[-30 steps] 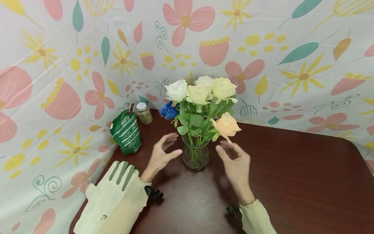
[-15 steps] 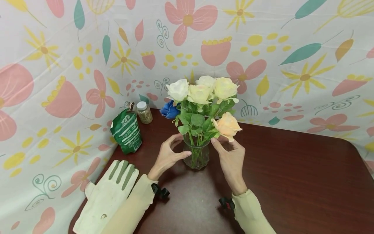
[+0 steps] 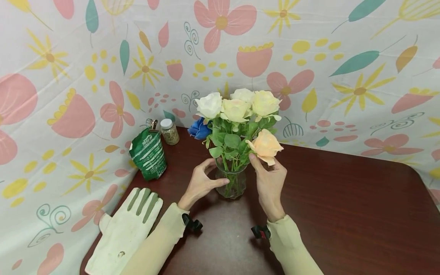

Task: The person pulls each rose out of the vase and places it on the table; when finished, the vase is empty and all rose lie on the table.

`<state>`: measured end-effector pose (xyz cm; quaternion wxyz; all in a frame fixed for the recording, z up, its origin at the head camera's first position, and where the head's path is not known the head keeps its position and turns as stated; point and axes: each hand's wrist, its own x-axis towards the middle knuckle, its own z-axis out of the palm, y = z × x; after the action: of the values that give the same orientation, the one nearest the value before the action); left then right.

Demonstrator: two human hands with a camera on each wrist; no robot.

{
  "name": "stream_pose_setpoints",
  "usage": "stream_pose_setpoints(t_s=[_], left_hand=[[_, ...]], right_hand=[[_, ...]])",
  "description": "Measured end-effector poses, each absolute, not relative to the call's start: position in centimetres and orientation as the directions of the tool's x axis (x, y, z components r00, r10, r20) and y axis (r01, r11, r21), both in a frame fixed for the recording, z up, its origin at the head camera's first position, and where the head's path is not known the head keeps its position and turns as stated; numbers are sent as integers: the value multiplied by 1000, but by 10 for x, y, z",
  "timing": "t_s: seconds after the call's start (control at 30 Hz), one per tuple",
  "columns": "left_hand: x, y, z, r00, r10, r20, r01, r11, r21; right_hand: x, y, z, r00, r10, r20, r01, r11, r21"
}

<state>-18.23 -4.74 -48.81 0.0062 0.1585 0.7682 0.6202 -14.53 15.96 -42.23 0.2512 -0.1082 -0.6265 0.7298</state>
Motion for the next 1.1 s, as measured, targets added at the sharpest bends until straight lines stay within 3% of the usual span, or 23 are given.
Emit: stream_pose_setpoints(t_s=[0.43,1.1], left_hand=[[-185,-44,-490,-959,247,139,194,215,957],[-193,-46,-493,-946,318,67,113,131,985]], right_hand=[[-155,152,-418,-836,535,124,-265,-196,-944],[-152,151,-410,-823,543,164,-352,-263,-898]])
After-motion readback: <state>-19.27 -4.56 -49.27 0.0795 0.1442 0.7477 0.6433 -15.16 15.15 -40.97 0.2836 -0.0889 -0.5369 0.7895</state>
